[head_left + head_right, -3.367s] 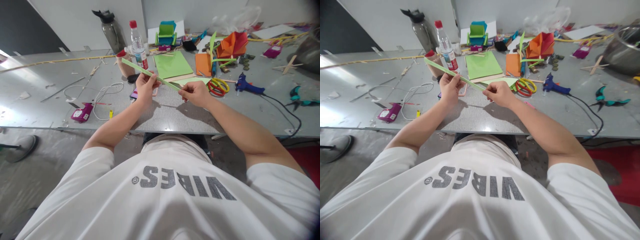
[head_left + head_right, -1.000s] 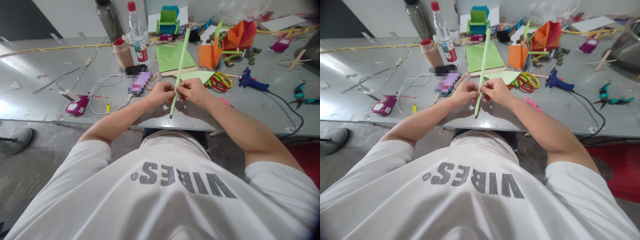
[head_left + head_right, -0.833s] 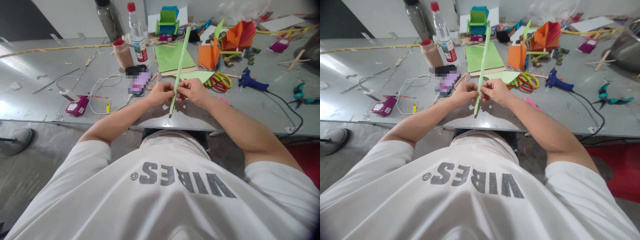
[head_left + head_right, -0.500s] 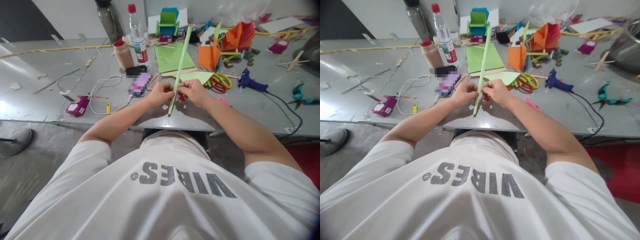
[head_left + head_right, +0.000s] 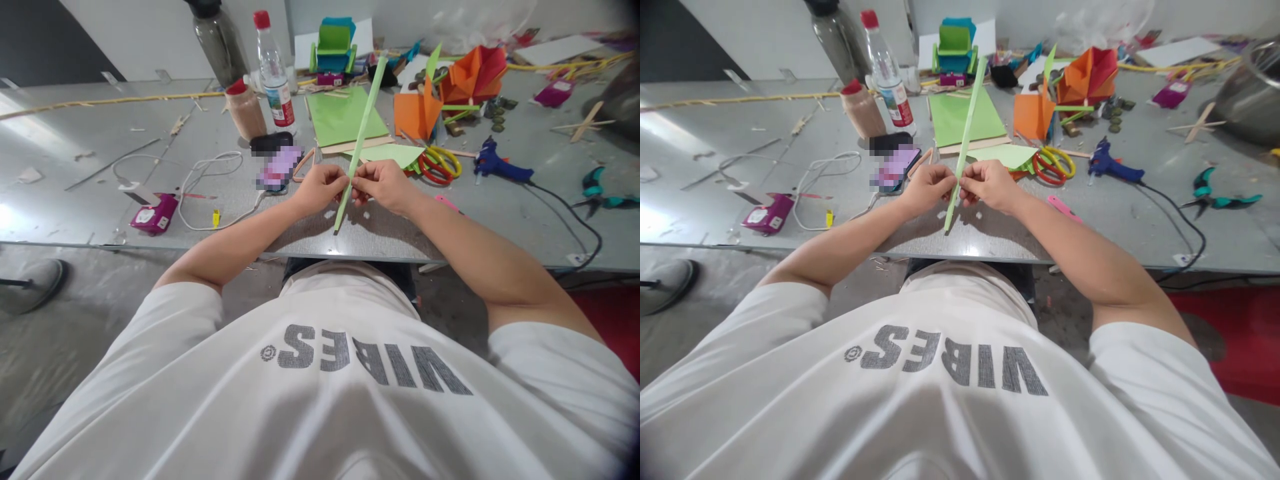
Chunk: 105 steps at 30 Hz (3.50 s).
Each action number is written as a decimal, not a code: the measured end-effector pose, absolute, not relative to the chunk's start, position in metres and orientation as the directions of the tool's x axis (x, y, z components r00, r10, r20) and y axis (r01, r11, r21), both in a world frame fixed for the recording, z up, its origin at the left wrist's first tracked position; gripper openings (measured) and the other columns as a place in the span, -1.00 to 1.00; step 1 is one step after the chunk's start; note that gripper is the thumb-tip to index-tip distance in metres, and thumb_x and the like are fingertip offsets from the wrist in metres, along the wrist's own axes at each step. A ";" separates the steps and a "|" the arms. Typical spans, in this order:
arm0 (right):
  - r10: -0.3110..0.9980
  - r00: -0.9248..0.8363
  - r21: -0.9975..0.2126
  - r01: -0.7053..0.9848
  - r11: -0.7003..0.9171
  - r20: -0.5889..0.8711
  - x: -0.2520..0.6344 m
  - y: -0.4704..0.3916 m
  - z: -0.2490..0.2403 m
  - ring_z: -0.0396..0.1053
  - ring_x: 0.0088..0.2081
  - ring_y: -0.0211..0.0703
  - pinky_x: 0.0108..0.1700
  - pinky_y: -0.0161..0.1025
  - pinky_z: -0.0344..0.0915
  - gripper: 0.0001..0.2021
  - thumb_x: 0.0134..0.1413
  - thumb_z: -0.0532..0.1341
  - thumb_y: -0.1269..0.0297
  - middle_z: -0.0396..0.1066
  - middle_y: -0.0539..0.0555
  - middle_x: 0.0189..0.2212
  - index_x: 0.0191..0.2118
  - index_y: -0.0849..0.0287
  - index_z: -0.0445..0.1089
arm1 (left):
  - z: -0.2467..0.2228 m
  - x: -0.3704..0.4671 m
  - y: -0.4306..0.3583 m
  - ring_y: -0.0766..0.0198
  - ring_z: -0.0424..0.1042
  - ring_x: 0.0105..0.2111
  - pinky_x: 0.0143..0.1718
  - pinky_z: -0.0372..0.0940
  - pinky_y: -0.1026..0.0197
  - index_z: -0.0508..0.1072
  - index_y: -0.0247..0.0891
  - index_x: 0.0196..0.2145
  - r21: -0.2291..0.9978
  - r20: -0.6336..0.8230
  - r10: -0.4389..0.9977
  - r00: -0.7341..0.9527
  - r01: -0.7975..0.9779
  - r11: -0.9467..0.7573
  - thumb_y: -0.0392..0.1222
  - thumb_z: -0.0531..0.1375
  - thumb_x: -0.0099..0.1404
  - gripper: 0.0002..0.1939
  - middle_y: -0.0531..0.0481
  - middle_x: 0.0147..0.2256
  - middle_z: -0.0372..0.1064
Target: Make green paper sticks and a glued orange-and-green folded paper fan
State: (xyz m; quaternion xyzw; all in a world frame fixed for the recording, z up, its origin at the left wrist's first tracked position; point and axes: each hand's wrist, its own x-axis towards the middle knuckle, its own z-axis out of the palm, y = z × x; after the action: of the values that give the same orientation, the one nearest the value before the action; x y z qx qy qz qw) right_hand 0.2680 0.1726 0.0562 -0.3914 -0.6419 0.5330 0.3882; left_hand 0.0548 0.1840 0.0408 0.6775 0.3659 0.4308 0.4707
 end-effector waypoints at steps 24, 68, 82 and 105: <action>0.930 -0.341 -0.985 0.043 0.165 0.141 0.267 0.174 0.055 0.42 -0.55 -0.25 -0.50 -0.28 0.37 -0.60 0.31 0.61 -0.04 0.54 0.00 -0.49 -0.26 0.11 0.51 | 0.046 0.053 0.179 0.40 0.32 -0.51 -0.39 0.24 0.24 0.48 -0.21 -0.45 0.881 0.331 0.875 0.352 0.216 -0.421 -0.46 0.40 0.37 -0.70 0.11 -0.52 0.45; 0.919 -0.171 -0.933 -0.012 0.359 0.356 0.263 0.171 0.054 0.47 -0.55 -0.22 -0.51 -0.24 0.51 -0.51 0.19 0.63 -0.15 0.53 0.00 -0.52 -0.34 0.06 0.44 | 0.037 0.048 0.188 0.32 0.66 -0.41 -0.33 0.47 0.26 0.48 -0.22 -0.37 0.936 0.202 0.891 0.408 0.186 -0.297 0.15 0.48 0.56 -0.50 -0.07 -0.40 0.69; 0.909 -0.087 -0.913 -0.035 0.407 0.408 0.271 0.177 0.054 0.42 -0.57 -0.23 -0.53 -0.22 0.44 -0.48 0.13 0.64 -0.26 0.52 -0.04 -0.53 -0.32 0.03 0.49 | 0.052 0.047 0.181 0.29 0.69 -0.37 -0.20 0.57 0.18 0.52 -0.23 -0.38 0.977 0.095 0.932 0.351 0.145 -0.154 -0.01 0.53 0.52 -0.59 -0.17 -0.27 0.77; 0.901 0.055 -0.898 -0.073 0.434 0.431 0.278 0.181 0.059 0.36 -0.60 -0.22 -0.52 -0.18 0.42 -0.47 0.05 0.61 -0.33 0.50 -0.03 -0.55 -0.38 0.02 0.52 | 0.058 0.049 0.178 0.42 0.64 -0.44 -0.35 0.44 0.33 0.49 -0.26 -0.43 0.987 0.077 0.968 0.239 0.120 -0.108 -0.17 0.43 0.62 -0.58 -0.09 -0.37 0.74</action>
State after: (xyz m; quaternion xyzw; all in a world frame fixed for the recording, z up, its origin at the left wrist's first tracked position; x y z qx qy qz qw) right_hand 0.2777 0.1814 0.0589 -0.3646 -0.5677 0.3876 0.6281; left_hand 0.0492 0.1784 0.0584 0.6101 0.4458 0.4263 0.4973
